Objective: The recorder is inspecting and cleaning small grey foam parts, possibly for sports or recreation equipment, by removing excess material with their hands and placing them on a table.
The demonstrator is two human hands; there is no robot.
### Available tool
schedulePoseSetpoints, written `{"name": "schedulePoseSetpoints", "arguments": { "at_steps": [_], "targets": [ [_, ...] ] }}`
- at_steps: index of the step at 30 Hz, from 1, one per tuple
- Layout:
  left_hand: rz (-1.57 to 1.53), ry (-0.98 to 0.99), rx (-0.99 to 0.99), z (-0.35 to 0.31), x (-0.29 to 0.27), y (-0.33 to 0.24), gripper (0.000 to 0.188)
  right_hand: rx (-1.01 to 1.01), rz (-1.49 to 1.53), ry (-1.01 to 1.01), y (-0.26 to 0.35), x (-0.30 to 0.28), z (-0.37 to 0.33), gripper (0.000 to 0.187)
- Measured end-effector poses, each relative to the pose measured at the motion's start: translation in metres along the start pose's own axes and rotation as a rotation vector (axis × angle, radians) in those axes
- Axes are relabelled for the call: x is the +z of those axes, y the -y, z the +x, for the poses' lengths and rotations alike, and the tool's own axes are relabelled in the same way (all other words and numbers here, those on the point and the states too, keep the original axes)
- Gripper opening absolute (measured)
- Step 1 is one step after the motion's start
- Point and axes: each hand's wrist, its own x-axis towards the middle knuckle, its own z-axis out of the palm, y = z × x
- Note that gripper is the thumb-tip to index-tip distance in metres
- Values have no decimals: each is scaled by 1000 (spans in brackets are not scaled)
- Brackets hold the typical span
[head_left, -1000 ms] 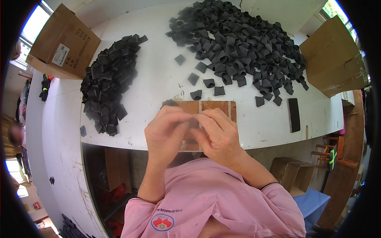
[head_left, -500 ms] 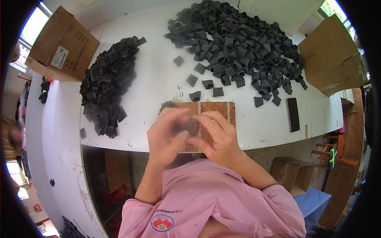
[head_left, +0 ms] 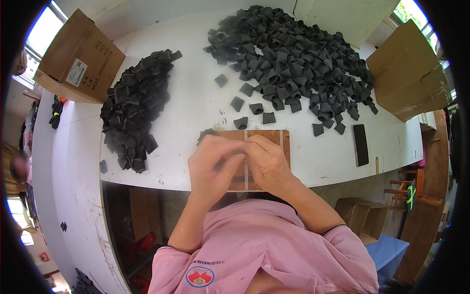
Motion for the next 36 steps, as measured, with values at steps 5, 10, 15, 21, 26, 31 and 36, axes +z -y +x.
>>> {"name": "schedulePoseSetpoints", "arguments": {
  "at_steps": [5, 10, 15, 21, 26, 31, 36],
  "targets": [
    [-213, -157, -52, -12, 3, 8, 14, 42, 82, -14, 15, -7, 2, 19],
    [-797, -284, -295, -10, 0, 4, 8, -40, -41, -85, 20, -6, 7, 24],
    [-899, -323, -363, -18, -2, 6, 8, -171, -306, 17, 17, -11, 10, 20],
    [-590, -264, -236, -21, -3, 16, 8, -156, -377, 316, -26, 10, -29, 13],
    [-514, -231, -250, -23, -5, 15, 12, 104, -68, 109, 5, -13, -19, 22],
    [-397, -203, -192, -10, 2, 3, 10, 81, 27, 1, 13, -14, 0, 28],
    [-349, -132, -197, -13, -4, 10, 7, -97, -151, 1, 14, -16, 15, 23]
  ]
}}
